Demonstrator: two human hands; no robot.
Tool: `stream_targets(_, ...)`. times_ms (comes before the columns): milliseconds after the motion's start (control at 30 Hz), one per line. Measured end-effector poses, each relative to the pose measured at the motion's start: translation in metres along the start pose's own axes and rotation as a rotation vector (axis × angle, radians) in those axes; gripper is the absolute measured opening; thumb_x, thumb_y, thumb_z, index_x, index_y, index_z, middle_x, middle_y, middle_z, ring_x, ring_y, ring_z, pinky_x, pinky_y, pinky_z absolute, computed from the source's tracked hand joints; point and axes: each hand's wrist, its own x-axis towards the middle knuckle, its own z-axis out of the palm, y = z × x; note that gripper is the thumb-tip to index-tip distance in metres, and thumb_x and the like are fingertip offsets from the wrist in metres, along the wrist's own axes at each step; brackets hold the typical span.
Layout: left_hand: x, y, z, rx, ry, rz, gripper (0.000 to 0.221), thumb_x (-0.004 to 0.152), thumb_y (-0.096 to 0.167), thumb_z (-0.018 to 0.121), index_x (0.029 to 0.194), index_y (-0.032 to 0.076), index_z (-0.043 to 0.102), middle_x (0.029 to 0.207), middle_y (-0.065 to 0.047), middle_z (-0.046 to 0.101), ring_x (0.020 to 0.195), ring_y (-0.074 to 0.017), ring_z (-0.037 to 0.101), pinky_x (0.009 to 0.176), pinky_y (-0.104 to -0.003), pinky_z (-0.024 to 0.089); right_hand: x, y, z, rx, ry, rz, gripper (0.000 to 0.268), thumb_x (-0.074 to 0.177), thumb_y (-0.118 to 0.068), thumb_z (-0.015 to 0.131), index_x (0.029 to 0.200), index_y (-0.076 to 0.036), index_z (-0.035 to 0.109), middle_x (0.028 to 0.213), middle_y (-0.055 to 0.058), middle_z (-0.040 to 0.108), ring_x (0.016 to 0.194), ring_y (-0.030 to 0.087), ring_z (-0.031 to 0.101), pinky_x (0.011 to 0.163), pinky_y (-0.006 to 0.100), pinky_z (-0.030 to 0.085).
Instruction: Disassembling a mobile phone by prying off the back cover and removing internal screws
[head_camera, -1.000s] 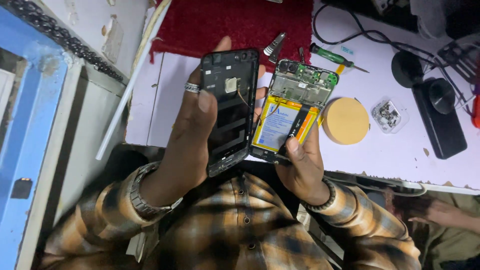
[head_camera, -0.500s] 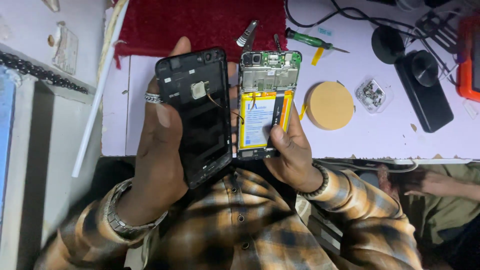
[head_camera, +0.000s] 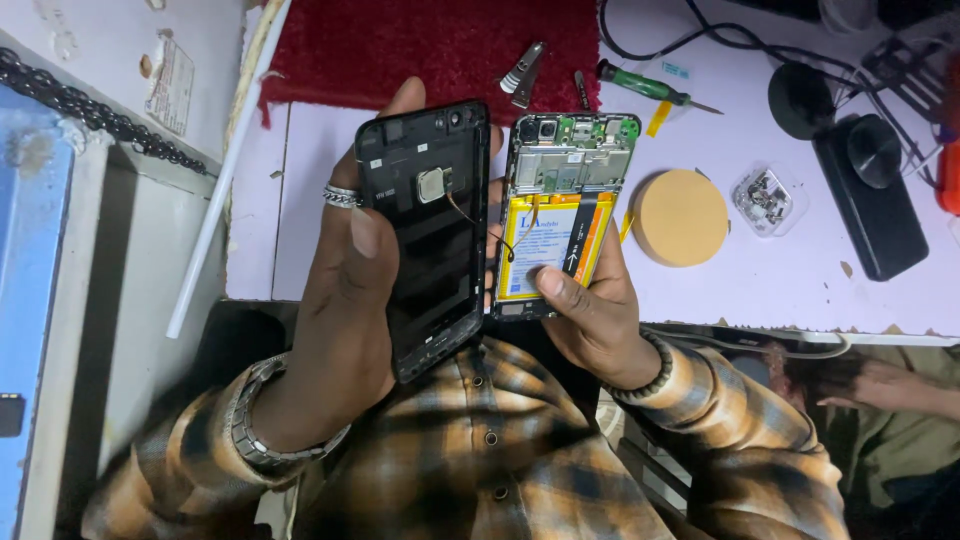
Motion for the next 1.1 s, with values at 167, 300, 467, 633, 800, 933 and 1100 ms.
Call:
stream_targets(167,0.005,-0.001,0.006,-0.315,0.069,-0.122,0.100,0.090,0.058,0.069,0.169,0.013,0.030,0.143,-0.021,0.065,0.124,-0.0318,0.070,0.109,-0.053,0.065,-0.001,0.003,-0.003,-0.006,0.035,0.006,0.068,0.101,-0.012,0.074,0.157,-0.005,0.035,0.139,0.035,0.062,0.111,0.042,0.071,0.093,0.056,0.065)
stream_targets(300,0.006,0.000,0.006,-0.257,0.072,-0.126,0.098,0.090,0.061,0.068,0.169,0.014,0.032,0.138,-0.019,0.068,0.125,-0.0308,0.072,0.109,-0.052,0.066,-0.003,0.004,-0.006,-0.009,0.010,-0.016,0.063,0.104,-0.009,0.070,0.156,-0.006,0.035,0.143,0.038,0.059,0.122,0.046,0.067,0.096,0.058,0.064)
stream_targets(467,0.006,0.000,0.005,-0.245,0.050,-0.110,0.097,0.092,0.060,0.064,0.169,0.013,0.028,0.154,-0.020,0.061,0.132,-0.0311,0.067,0.113,-0.054,0.064,0.000,0.000,0.000,-0.002,-0.035,-0.023,0.058,0.105,-0.010,0.069,0.153,-0.007,0.036,0.141,0.037,0.057,0.121,0.045,0.066,0.094,0.058,0.065)
stream_targets(633,0.005,-0.001,0.006,-0.288,0.073,-0.128,0.099,0.089,0.059,0.067,0.169,0.015,0.029,0.157,-0.019,0.059,0.131,-0.0298,0.067,0.114,-0.052,0.062,0.000,-0.002,0.001,-0.023,-0.037,-0.020,0.060,0.106,-0.012,0.068,0.155,-0.007,0.035,0.142,0.037,0.056,0.122,0.046,0.065,0.094,0.057,0.065)
stream_targets(800,0.004,0.000,0.007,-0.272,0.058,-0.089,0.092,0.094,0.055,0.063,0.168,0.011,0.030,0.151,-0.021,0.061,0.122,-0.0300,0.069,0.109,-0.055,0.065,-0.001,-0.002,0.000,-0.079,0.026,0.006,0.071,0.101,-0.017,0.073,0.157,-0.004,0.032,0.139,0.036,0.061,0.119,0.044,0.069,0.094,0.057,0.066)
stream_targets(933,0.003,0.001,0.008,-0.222,0.052,-0.095,0.090,0.096,0.056,0.059,0.169,0.013,0.029,0.151,-0.019,0.062,0.126,-0.0292,0.069,0.112,-0.052,0.064,-0.001,-0.004,0.002,-0.016,-0.002,0.007,0.061,0.104,-0.011,0.069,0.154,-0.005,0.034,0.139,0.036,0.060,0.110,0.046,0.070,0.091,0.059,0.066)
stream_targets(1100,0.008,0.009,0.012,-0.121,0.187,-0.162,0.069,0.100,0.045,0.056,0.162,0.019,0.042,0.157,-0.011,0.060,0.143,-0.0250,0.064,0.117,-0.040,0.058,-0.001,-0.004,0.004,-0.013,0.064,0.063,0.072,0.100,-0.014,0.073,0.160,-0.006,0.034,0.145,0.038,0.060,0.107,0.045,0.072,0.087,0.055,0.067)
